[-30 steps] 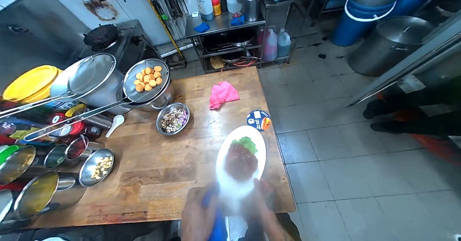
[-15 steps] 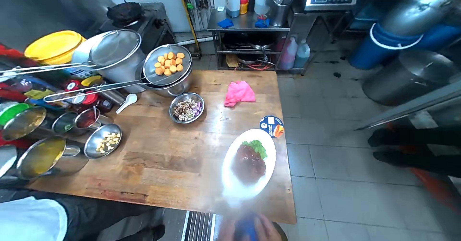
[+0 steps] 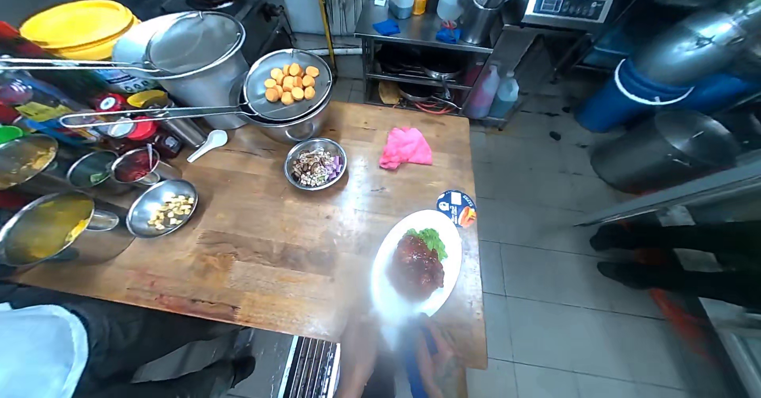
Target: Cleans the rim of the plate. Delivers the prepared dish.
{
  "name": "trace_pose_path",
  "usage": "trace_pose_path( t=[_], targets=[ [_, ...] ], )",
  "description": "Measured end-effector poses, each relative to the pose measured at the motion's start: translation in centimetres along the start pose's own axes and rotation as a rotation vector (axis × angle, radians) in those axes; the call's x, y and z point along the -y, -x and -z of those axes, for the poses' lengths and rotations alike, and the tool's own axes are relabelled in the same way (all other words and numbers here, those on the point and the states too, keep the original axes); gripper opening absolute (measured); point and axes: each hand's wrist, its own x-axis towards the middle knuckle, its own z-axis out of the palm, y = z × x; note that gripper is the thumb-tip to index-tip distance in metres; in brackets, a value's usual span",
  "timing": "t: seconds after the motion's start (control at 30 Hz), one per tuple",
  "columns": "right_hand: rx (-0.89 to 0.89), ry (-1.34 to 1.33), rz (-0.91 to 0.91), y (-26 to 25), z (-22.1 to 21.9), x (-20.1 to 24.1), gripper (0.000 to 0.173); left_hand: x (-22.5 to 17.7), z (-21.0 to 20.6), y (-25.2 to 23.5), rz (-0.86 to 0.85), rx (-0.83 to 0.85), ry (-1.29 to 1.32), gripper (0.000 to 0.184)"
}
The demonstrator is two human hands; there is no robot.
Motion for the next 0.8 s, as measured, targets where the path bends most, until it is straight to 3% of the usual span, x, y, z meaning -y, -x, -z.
trace_pose_path(
  t=[0.1, 0.2, 0.33, 0.5, 0.7, 0.8],
  targets=[
    [-0.031, 0.019, -0.001, -0.1, 0.0, 0.0, 0.027, 0.5, 0.5, -0.2, -0.05, -0.078, -0.019, 0.03],
    [-0.01, 0.048, -0.032, -0.2, 0.2, 0.6, 0.031, -0.3, 1.9, -1.3, -0.066, -0.132, -0.221, 0.025],
    [-0.01, 0.103, 0.133, -0.2, -1.7, 1.8, 0.021, -2.9, 4.4, -5.4, -0.09, 0.114, -0.491, 0.027],
    [0.018, 0.372, 0.208, -0.3, -4.9, 2.5, 0.024, -4.3, 4.5, -9.1, -0.205, 0.473, -0.605, 0.046],
    [-0.041, 0.553, 0.174, 0.3, -1.5, 0.2, 0.027, -3.9, 3.8, -8.9, -0.147, 0.503, -0.485, 0.04],
    [0.005, 0.541, 0.137, 0.9, -2.5, 0.9, 0.035, -3.1, 3.3, -7.6, -0.095, 0.453, -0.417, 0.039]
  ],
)
